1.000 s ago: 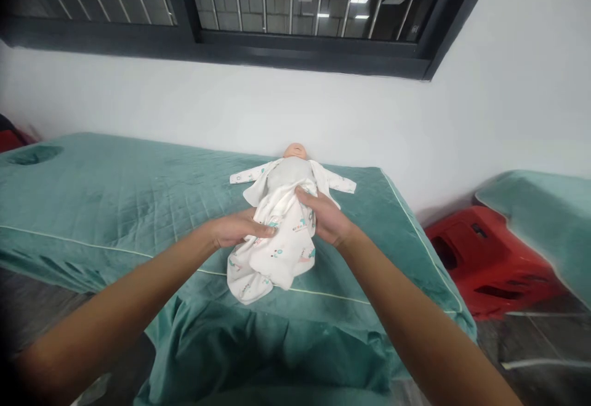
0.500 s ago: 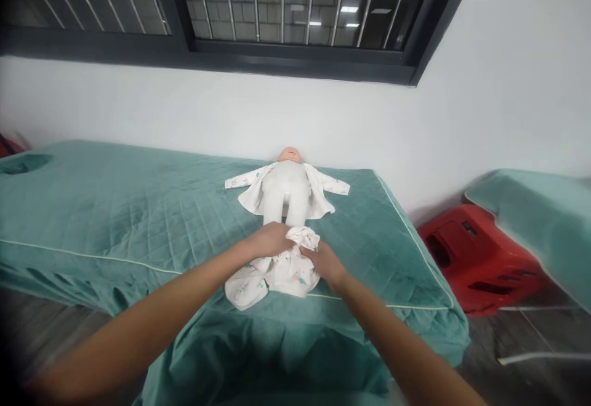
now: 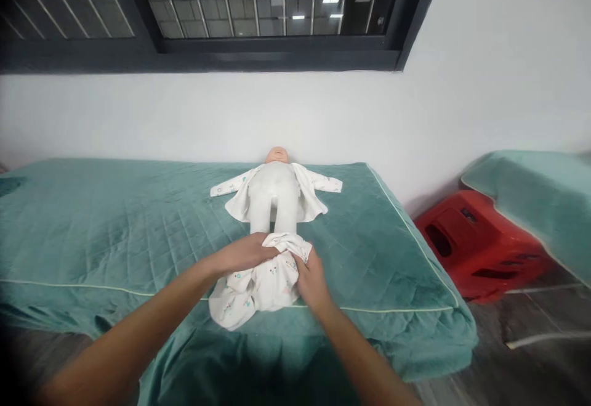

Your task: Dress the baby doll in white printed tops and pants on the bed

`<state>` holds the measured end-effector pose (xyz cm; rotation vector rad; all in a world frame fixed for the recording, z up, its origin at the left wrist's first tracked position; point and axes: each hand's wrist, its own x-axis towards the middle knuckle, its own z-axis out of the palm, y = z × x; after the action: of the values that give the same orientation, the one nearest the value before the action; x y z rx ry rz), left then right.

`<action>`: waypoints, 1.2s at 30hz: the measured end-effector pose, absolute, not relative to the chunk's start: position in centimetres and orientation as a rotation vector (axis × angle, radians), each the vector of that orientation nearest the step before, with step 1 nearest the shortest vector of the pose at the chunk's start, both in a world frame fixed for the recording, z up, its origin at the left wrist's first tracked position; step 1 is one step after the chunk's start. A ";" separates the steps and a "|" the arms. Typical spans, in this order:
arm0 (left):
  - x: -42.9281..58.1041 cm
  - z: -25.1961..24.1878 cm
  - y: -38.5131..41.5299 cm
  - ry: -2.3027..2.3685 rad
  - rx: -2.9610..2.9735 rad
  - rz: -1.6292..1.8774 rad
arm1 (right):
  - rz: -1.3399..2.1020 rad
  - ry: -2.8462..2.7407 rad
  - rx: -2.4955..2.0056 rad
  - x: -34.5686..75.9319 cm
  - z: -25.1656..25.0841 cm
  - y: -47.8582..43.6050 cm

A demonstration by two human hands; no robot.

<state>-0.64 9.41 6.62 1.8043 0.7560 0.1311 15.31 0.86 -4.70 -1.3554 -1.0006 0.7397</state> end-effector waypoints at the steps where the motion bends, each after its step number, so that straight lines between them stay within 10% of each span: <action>1: -0.9 6.8 9.7 0.727 1.720 0.105 | 0.752 -0.985 -1.345 15.4 -4.8 1.0; 17: 1.4 5.7 14.9 0.622 1.044 0.424 | 0.795 -0.835 -1.160 18.1 -3.6 7.8; 36: 0.3 2.6 19.1 0.816 1.653 0.846 | 0.491 -1.114 -1.482 20.1 -3.5 11.9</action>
<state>0.28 19.11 2.63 1.6525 0.8163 0.8457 20.05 11.88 -3.47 -1.4816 -1.1135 0.4905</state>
